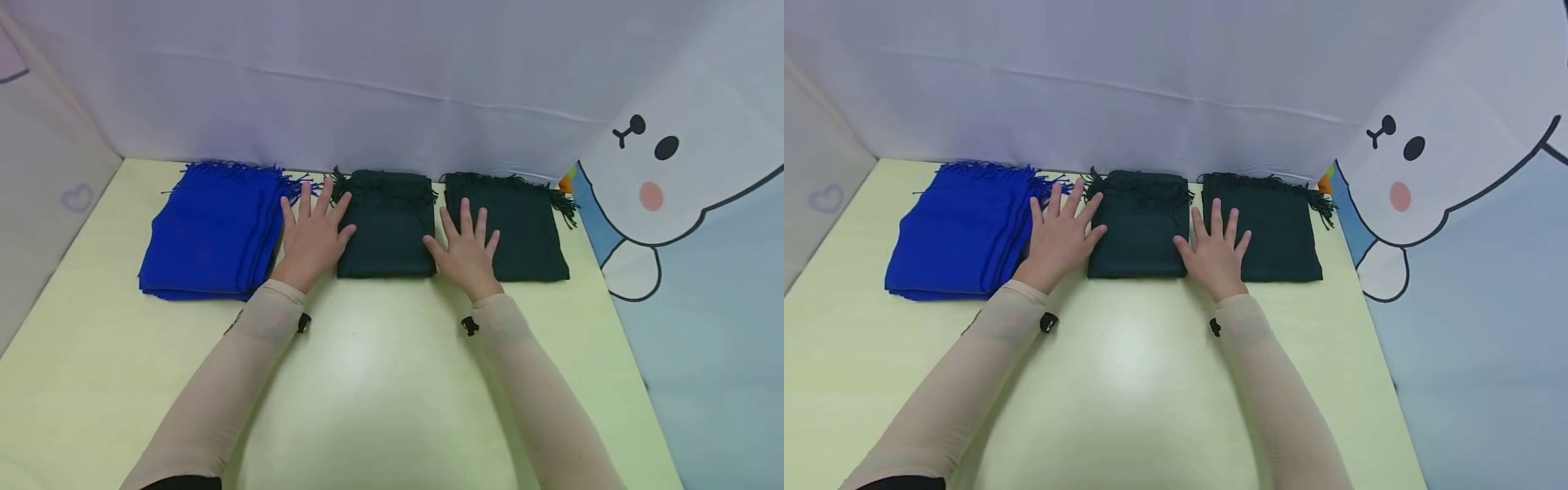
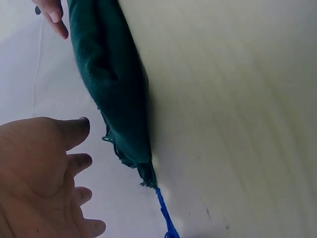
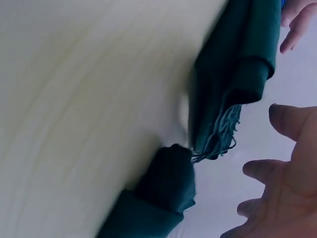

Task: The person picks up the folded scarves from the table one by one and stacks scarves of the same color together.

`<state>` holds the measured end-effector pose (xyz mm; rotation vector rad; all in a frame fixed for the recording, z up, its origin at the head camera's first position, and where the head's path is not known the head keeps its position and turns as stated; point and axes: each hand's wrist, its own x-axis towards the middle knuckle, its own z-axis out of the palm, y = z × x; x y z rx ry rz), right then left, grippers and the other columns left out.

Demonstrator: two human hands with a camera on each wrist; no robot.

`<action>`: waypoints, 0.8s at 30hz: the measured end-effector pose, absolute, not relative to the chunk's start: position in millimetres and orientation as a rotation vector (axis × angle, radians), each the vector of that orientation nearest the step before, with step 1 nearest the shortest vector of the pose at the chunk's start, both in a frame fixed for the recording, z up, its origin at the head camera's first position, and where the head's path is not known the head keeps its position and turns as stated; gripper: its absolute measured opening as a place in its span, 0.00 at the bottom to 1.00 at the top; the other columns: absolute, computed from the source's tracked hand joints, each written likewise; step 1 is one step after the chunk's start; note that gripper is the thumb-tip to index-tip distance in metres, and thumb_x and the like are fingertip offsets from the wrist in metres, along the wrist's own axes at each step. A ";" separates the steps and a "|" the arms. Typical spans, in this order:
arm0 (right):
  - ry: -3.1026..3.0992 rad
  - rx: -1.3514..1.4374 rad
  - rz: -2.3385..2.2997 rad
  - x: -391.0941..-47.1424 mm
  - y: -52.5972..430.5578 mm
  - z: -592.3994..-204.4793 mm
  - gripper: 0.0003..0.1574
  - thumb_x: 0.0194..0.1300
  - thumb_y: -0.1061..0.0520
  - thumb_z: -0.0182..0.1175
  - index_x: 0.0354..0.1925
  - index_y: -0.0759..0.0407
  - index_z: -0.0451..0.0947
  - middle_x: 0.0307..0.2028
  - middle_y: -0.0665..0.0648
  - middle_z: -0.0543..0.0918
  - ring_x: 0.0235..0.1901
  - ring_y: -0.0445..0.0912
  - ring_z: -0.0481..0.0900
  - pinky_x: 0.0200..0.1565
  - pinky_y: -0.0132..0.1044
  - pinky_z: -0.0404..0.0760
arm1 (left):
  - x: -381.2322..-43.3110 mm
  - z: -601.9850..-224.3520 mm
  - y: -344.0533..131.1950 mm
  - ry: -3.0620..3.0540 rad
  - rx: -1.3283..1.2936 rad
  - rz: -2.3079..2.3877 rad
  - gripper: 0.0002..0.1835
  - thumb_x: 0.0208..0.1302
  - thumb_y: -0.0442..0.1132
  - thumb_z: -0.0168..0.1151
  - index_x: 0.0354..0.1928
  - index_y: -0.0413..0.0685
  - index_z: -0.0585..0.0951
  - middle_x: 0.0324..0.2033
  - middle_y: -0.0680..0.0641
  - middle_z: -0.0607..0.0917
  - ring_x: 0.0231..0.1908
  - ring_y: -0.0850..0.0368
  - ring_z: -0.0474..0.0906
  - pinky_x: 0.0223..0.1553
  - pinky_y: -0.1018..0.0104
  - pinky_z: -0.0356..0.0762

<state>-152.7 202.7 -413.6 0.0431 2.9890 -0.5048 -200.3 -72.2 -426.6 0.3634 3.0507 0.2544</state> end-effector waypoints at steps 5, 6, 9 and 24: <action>2.969 -0.007 -0.549 -157.8 204.2 -418.5 0.47 0.74 0.28 0.39 0.80 0.38 0.35 0.77 0.51 0.20 0.75 0.58 0.16 0.71 0.65 0.29 | -204.4 -429.9 -70.3 2.994 0.355 0.370 0.36 0.76 0.63 0.39 0.80 0.65 0.45 0.78 0.45 0.31 0.76 0.39 0.23 0.72 0.35 0.31; 2.965 -0.031 -0.586 -158.9 203.4 -419.6 0.47 0.74 0.28 0.40 0.80 0.40 0.37 0.77 0.52 0.21 0.75 0.59 0.18 0.72 0.64 0.32 | -205.2 -431.0 -69.9 2.967 0.340 0.440 0.37 0.76 0.62 0.40 0.80 0.62 0.46 0.78 0.42 0.32 0.76 0.37 0.26 0.72 0.35 0.36; 2.919 -0.076 -0.735 -162.5 198.2 -421.5 0.47 0.75 0.29 0.41 0.80 0.44 0.40 0.78 0.53 0.23 0.76 0.59 0.23 0.73 0.62 0.38 | -207.8 -433.8 -67.5 2.862 0.275 0.668 0.40 0.76 0.63 0.42 0.80 0.53 0.46 0.78 0.36 0.38 0.76 0.34 0.37 0.72 0.37 0.48; 2.077 0.562 -1.909 -183.4 170.9 -423.7 0.40 0.72 0.47 0.56 0.75 0.60 0.58 0.71 0.59 0.64 0.68 0.53 0.64 0.69 0.48 0.63 | -215.1 -434.9 -53.5 1.794 -0.375 1.946 0.30 0.74 0.45 0.54 0.72 0.40 0.63 0.51 0.45 0.79 0.40 0.59 0.77 0.43 0.70 0.78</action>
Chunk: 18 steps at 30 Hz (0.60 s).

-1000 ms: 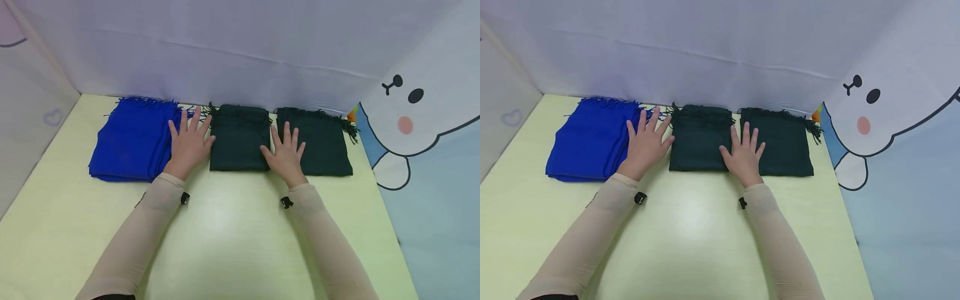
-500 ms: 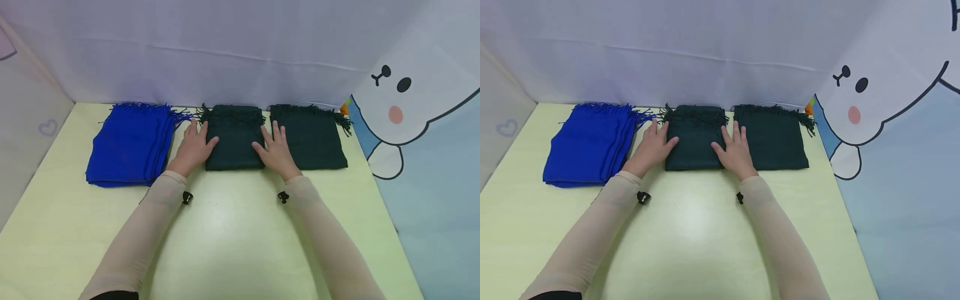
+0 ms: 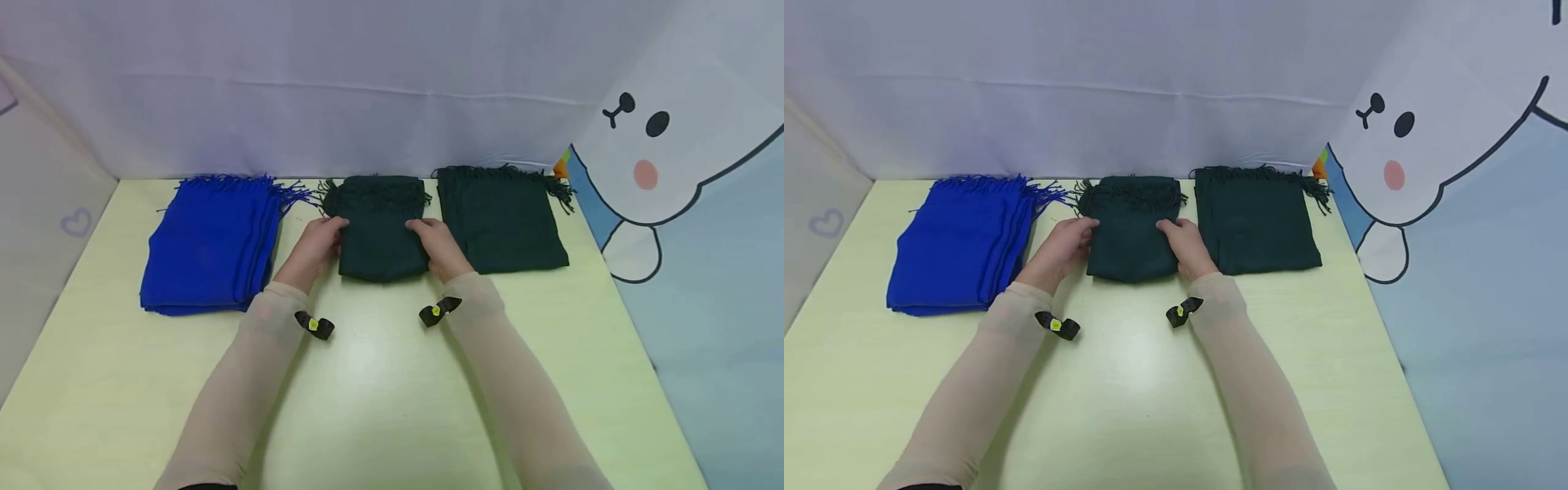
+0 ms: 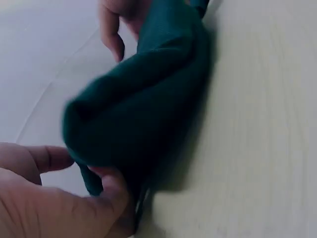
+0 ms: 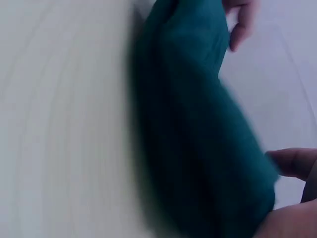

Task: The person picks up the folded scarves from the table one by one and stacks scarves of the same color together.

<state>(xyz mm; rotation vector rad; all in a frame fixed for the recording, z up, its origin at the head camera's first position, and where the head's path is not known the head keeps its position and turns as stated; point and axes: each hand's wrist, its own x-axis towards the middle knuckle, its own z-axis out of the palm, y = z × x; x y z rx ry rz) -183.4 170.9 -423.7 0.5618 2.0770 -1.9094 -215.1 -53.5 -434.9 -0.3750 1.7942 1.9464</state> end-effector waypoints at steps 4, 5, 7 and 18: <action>1.896 0.536 -2.034 -182.6 166.5 -427.2 0.33 0.71 0.50 0.58 0.68 0.63 0.69 0.66 0.59 0.71 0.64 0.52 0.70 0.66 0.46 0.67 | -211.2 -435.3 -49.4 1.665 -0.350 1.978 0.33 0.72 0.46 0.58 0.71 0.36 0.63 0.55 0.45 0.78 0.47 0.60 0.79 0.48 0.69 0.78; 1.888 0.513 -2.046 -182.3 165.4 -427.5 0.33 0.70 0.50 0.59 0.68 0.64 0.69 0.66 0.59 0.71 0.64 0.52 0.70 0.66 0.46 0.67 | -210.0 -435.3 -48.6 1.671 -0.340 1.959 0.38 0.71 0.46 0.59 0.75 0.37 0.57 0.63 0.44 0.73 0.56 0.58 0.75 0.56 0.67 0.75; 1.874 0.451 -2.067 -181.6 163.3 -428.0 0.36 0.71 0.51 0.59 0.70 0.64 0.66 0.69 0.59 0.69 0.67 0.50 0.67 0.68 0.45 0.65 | -207.3 -435.9 -46.8 1.717 -0.327 1.916 0.47 0.69 0.47 0.62 0.79 0.43 0.45 0.76 0.46 0.56 0.71 0.54 0.59 0.69 0.62 0.61; 1.770 0.315 -2.173 -180.5 155.6 -425.8 0.41 0.69 0.54 0.59 0.75 0.54 0.56 0.73 0.57 0.57 0.70 0.51 0.60 0.71 0.47 0.59 | -204.4 -432.7 -45.9 1.742 -0.370 1.918 0.53 0.67 0.39 0.60 0.80 0.56 0.34 0.79 0.52 0.40 0.76 0.54 0.42 0.75 0.57 0.46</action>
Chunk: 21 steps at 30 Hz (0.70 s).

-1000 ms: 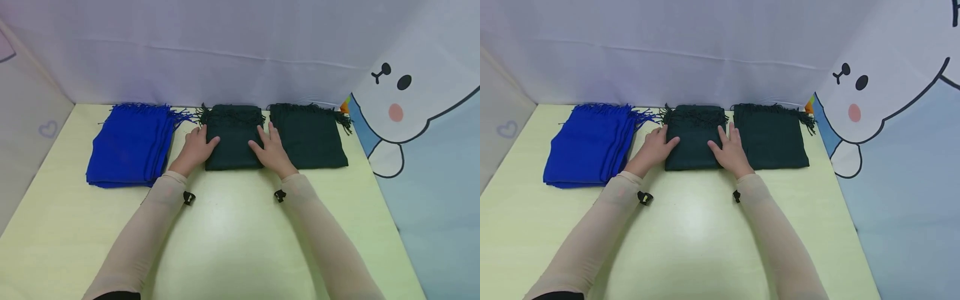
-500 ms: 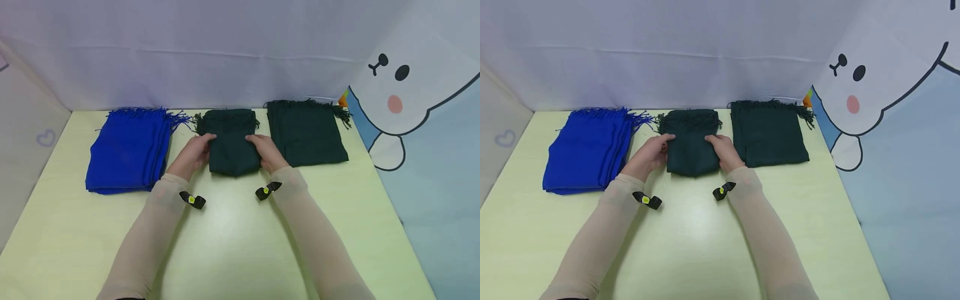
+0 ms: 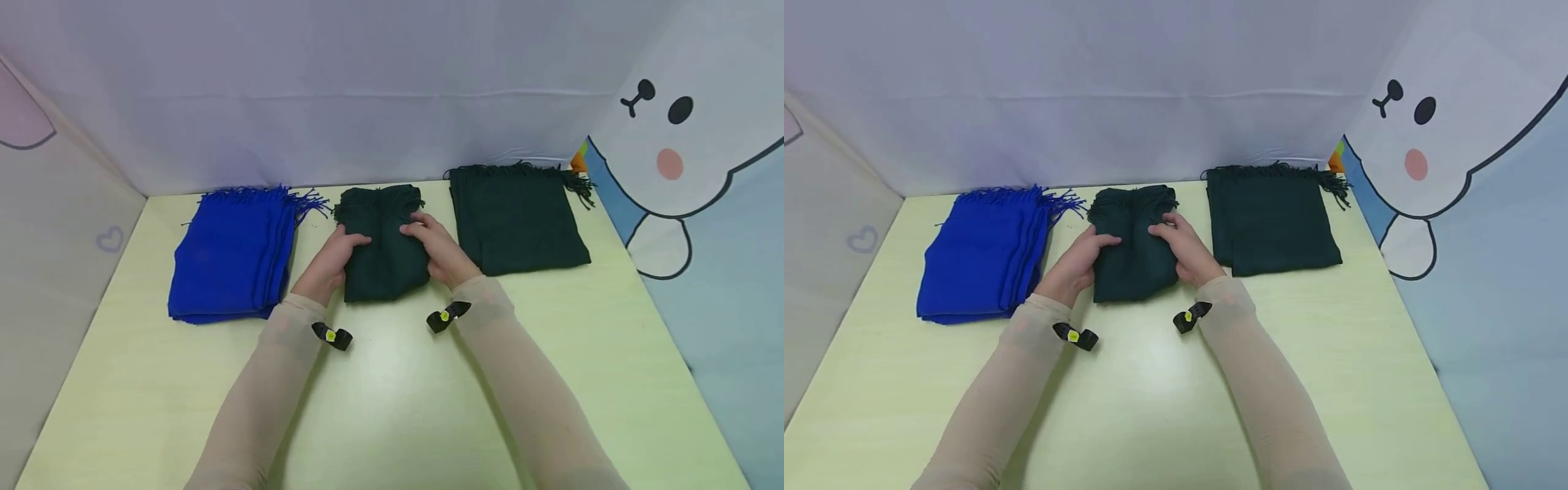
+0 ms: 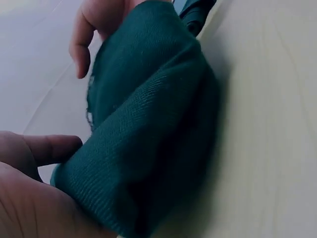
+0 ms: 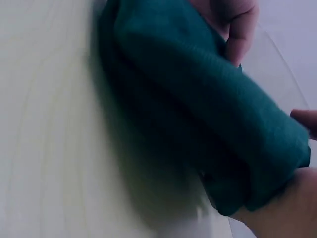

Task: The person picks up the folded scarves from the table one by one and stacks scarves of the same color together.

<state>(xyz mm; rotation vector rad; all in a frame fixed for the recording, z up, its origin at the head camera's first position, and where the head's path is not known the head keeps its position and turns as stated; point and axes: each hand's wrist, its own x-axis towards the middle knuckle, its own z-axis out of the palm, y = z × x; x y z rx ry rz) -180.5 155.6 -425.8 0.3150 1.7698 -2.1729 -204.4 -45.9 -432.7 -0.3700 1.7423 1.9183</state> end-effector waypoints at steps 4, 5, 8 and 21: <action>1.830 0.331 -2.046 -181.1 154.3 -433.5 0.54 0.68 0.47 0.62 0.80 0.46 0.41 0.77 0.55 0.50 0.72 0.51 0.56 0.71 0.47 0.59 | -209.0 -431.3 -49.9 1.646 -0.507 1.943 0.57 0.65 0.45 0.65 0.79 0.60 0.32 0.79 0.51 0.43 0.74 0.52 0.51 0.73 0.55 0.53; 1.844 0.344 -2.021 -181.7 154.1 -435.7 0.57 0.68 0.47 0.62 0.80 0.44 0.37 0.78 0.54 0.48 0.73 0.51 0.54 0.71 0.47 0.59 | -210.4 -431.4 -50.8 1.611 -0.514 1.951 0.57 0.66 0.46 0.65 0.79 0.62 0.30 0.79 0.51 0.43 0.73 0.52 0.54 0.72 0.55 0.56; 1.850 0.382 -1.986 -182.9 157.7 -440.1 0.57 0.71 0.49 0.60 0.80 0.40 0.31 0.79 0.53 0.44 0.75 0.50 0.50 0.72 0.46 0.57 | -213.3 -433.6 -49.6 1.547 -0.510 1.961 0.56 0.68 0.45 0.63 0.78 0.67 0.29 0.79 0.52 0.42 0.73 0.52 0.55 0.72 0.56 0.57; 2.000 0.382 -1.982 -181.4 199.9 -421.7 0.48 0.74 0.52 0.56 0.80 0.35 0.40 0.79 0.45 0.38 0.77 0.46 0.35 0.75 0.48 0.43 | -214.0 -436.8 -22.6 1.498 -0.172 2.125 0.46 0.75 0.41 0.55 0.78 0.75 0.35 0.79 0.58 0.41 0.77 0.57 0.41 0.75 0.57 0.46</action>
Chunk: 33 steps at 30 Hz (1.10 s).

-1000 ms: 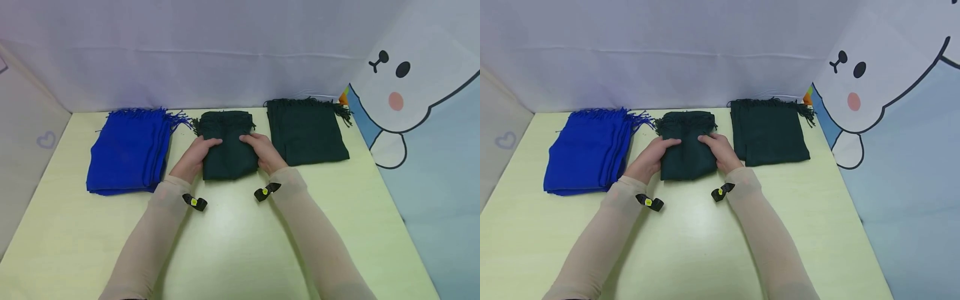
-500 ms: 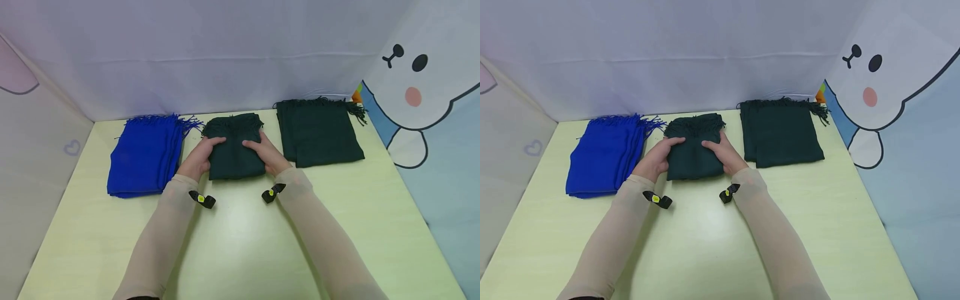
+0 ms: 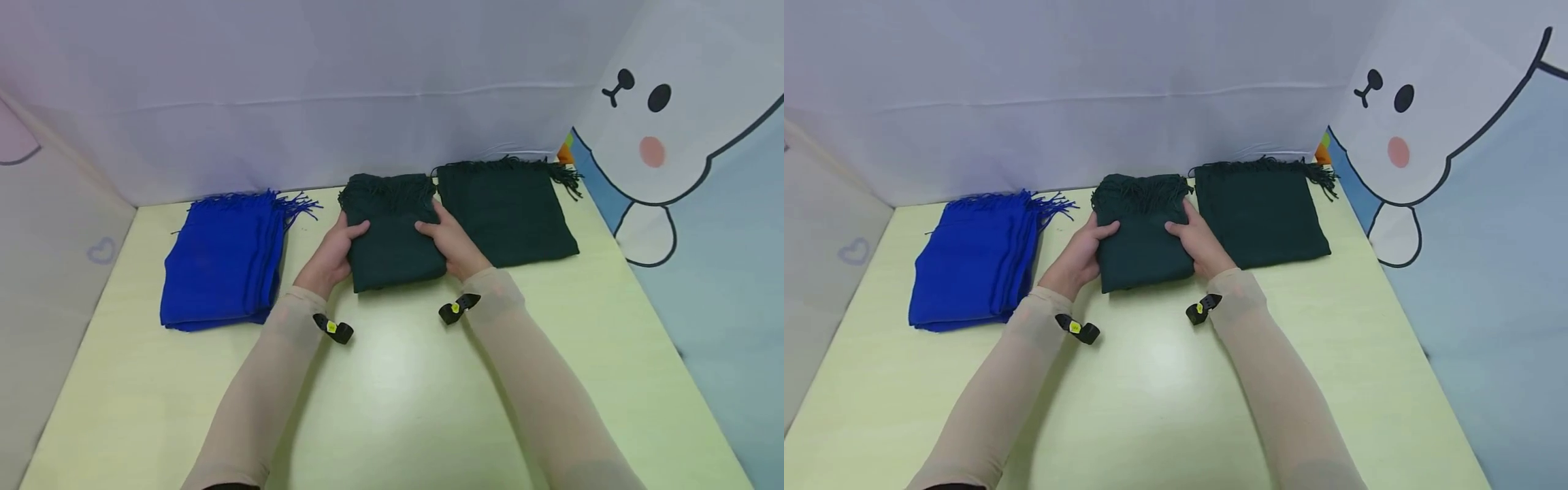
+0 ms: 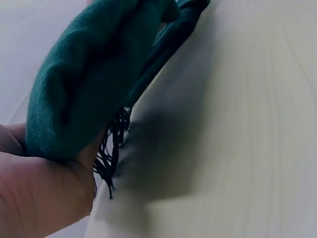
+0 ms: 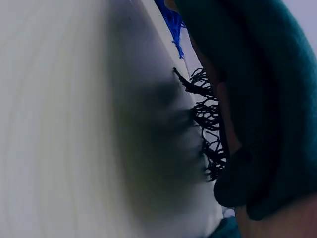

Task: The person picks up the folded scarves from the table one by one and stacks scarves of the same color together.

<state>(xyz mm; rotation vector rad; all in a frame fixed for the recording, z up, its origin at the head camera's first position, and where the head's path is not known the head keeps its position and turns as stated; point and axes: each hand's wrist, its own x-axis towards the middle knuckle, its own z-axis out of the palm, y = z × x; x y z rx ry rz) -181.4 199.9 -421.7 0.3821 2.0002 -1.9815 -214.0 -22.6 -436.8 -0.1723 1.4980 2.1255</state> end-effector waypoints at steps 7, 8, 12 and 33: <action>2.072 0.396 -2.016 -178.6 233.9 -410.8 0.47 0.75 0.50 0.56 0.79 0.32 0.41 0.79 0.43 0.36 0.77 0.45 0.33 0.75 0.48 0.40 | -225.0 -429.2 8.6 1.461 -0.041 2.143 0.48 0.75 0.40 0.56 0.78 0.73 0.32 0.79 0.60 0.36 0.77 0.61 0.34 0.75 0.60 0.41; 2.076 0.410 -2.024 -177.7 239.5 -409.4 0.47 0.75 0.50 0.55 0.79 0.32 0.40 0.79 0.43 0.35 0.77 0.45 0.33 0.75 0.48 0.40 | -226.6 -428.0 14.0 1.463 -0.016 2.137 0.48 0.75 0.41 0.55 0.78 0.72 0.31 0.79 0.60 0.35 0.77 0.61 0.33 0.75 0.60 0.41; 2.113 0.462 -2.062 -174.2 263.4 -404.5 0.46 0.76 0.50 0.53 0.79 0.33 0.40 0.79 0.43 0.34 0.77 0.45 0.32 0.75 0.47 0.40 | -233.6 -426.0 37.9 1.487 0.121 2.083 0.47 0.75 0.44 0.56 0.78 0.72 0.32 0.79 0.59 0.36 0.77 0.59 0.33 0.75 0.57 0.42; 2.347 0.651 -2.129 -173.0 363.3 -413.3 0.42 0.76 0.52 0.53 0.78 0.31 0.46 0.79 0.41 0.38 0.77 0.43 0.34 0.75 0.47 0.40 | -259.8 -433.8 149.4 1.433 0.336 1.980 0.40 0.78 0.42 0.49 0.79 0.72 0.39 0.78 0.60 0.41 0.76 0.62 0.37 0.75 0.57 0.43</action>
